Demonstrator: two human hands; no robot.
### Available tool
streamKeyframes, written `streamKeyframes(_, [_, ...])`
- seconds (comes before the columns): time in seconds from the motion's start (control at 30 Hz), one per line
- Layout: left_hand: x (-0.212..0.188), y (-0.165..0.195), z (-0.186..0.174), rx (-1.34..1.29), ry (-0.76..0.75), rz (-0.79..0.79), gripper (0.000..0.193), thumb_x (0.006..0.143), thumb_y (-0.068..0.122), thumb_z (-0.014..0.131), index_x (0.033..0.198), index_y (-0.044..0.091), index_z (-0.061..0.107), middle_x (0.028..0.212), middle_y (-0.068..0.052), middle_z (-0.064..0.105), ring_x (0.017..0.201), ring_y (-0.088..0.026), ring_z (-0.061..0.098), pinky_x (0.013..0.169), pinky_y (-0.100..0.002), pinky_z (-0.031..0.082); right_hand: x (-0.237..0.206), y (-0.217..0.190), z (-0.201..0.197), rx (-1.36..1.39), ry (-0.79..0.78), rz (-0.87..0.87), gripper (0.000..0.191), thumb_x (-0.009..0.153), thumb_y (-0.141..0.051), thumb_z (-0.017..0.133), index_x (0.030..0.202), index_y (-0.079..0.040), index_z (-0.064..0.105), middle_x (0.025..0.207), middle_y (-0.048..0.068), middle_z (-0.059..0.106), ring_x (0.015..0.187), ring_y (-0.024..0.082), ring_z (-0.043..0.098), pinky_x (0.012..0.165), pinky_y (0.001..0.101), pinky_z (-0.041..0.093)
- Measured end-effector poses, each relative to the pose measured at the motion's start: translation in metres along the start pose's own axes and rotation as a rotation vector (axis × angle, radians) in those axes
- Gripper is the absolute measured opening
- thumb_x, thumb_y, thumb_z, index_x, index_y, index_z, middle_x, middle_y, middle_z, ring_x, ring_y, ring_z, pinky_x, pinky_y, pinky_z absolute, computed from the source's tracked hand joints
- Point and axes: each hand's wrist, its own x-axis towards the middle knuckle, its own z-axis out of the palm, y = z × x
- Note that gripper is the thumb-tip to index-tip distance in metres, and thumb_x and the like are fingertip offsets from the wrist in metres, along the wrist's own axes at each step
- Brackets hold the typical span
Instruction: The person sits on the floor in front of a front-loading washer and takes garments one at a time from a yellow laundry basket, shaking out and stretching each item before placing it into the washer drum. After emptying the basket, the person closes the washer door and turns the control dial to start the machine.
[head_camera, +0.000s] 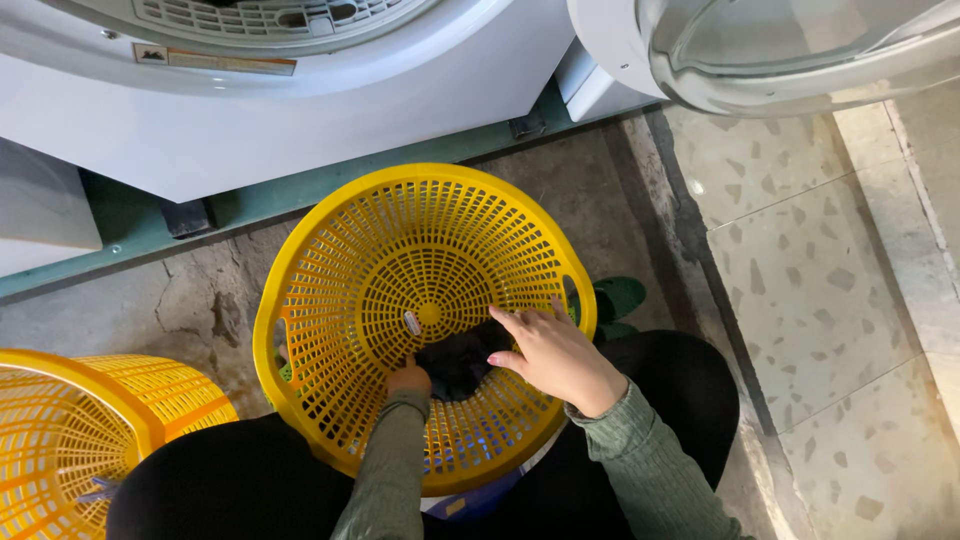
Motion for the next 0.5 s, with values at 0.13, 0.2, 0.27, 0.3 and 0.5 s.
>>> streamKeyframes(0.13, [-0.004, 0.006, 0.002, -0.077, 0.118, 0.047, 0.031, 0.098, 0.015, 0.051, 0.11, -0.003, 0.073, 0.165, -0.014, 0.031, 0.097, -0.037, 0.073, 0.08, -0.054, 0.059, 0.004, 0.001, 0.006, -0.028, 0.003, 0.004, 0.07, 0.093, -0.048, 0.063, 0.147, -0.007, 0.047, 0.114, 0.017, 0.069, 0.113, 0.037, 0.063, 0.114, 0.0616, 0.031])
streamKeyframes(0.2, [-0.009, 0.011, 0.001, -0.15, 0.236, 0.062, 0.028, 0.096, 0.017, 0.054, 0.108, 0.001, 0.073, 0.136, -0.02, 0.057, 0.099, -0.04, 0.071, 0.081, -0.055, 0.057, 0.005, 0.003, 0.009, -0.035, 0.007, 0.003, 0.07, 0.093, -0.048, 0.063, 0.148, -0.007, 0.047, 0.115, 0.017, 0.069, 0.114, 0.037, 0.063, 0.115, 0.0611, 0.031])
streamKeyframes(0.27, [-0.016, 0.017, -0.004, -0.243, 0.361, 0.09, 0.026, 0.092, 0.018, 0.057, 0.104, 0.002, 0.073, 0.114, -0.022, 0.072, 0.097, -0.041, 0.07, 0.081, -0.055, 0.057, 0.004, 0.006, 0.01, -0.015, 0.034, -0.019, 0.07, 0.093, -0.048, 0.063, 0.147, -0.007, 0.047, 0.116, 0.018, 0.069, 0.115, 0.038, 0.063, 0.115, 0.0613, 0.03])
streamKeyframes(0.3, [-0.02, 0.02, -0.007, -0.298, 0.425, 0.113, 0.025, 0.09, 0.019, 0.059, 0.101, 0.001, 0.073, 0.106, -0.022, 0.073, 0.093, -0.041, 0.071, 0.079, -0.054, 0.058, 0.004, 0.007, 0.011, -0.009, 0.038, -0.02, 0.07, 0.093, -0.048, 0.063, 0.148, -0.007, 0.047, 0.117, 0.019, 0.068, 0.115, 0.038, 0.062, 0.115, 0.0613, 0.03])
streamKeyframes(0.5, [-0.05, 0.042, -0.036, -0.374, 0.502, 0.269, 0.027, 0.087, 0.028, 0.065, 0.086, 0.004, 0.076, 0.091, -0.022, 0.073, 0.088, -0.043, 0.071, 0.08, -0.053, 0.057, 0.003, 0.014, 0.009, -0.008, 0.033, 0.017, 0.071, 0.093, -0.049, 0.065, 0.149, -0.01, 0.046, 0.118, 0.02, 0.069, 0.118, 0.04, 0.061, 0.114, 0.0628, 0.028])
